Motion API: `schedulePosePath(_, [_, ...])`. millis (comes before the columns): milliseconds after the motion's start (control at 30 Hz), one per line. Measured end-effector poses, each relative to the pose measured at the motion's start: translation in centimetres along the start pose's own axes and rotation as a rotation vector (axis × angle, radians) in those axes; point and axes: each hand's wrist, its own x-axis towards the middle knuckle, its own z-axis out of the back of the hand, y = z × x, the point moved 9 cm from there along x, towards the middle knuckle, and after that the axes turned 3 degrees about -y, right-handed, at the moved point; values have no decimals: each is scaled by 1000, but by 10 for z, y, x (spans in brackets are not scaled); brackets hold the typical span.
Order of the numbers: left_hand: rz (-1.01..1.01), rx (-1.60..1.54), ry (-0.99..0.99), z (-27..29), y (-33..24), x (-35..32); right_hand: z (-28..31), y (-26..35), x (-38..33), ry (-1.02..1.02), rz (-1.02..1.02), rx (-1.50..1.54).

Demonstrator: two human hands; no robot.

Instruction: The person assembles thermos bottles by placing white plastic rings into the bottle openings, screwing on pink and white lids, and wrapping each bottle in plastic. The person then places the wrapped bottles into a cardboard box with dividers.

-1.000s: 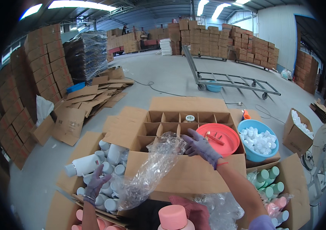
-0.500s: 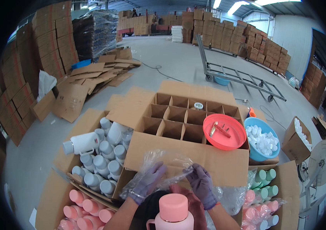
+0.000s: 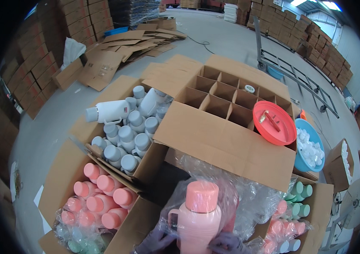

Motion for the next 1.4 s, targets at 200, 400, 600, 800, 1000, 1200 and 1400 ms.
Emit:
schedulePosePath(200, [288,360,494,12,57,-65,-16,6,12,41,6,-15])
schedulePosePath(400, [224,18,137,45,-29,39,-29,8,17,111,-7,-8])
schedulePosePath(600, [100,517,155,29,-22,23,-43,7,8,362,-328,197])
schedulePosePath(800, [573,-739,-470,145,60,-168,-123,47,32,659,-444,495])
schedulePosePath(1000, [175,-852,-938,266,145,-304,-281,102,87,714,524,-84])
schedulePosePath(1200, [248,-296,-1268,369,156,-356,-258,60,92,781,378,212])
schedulePosePath(1400, [657,471,-990,417,175,-314,-257,59,100,726,344,155])
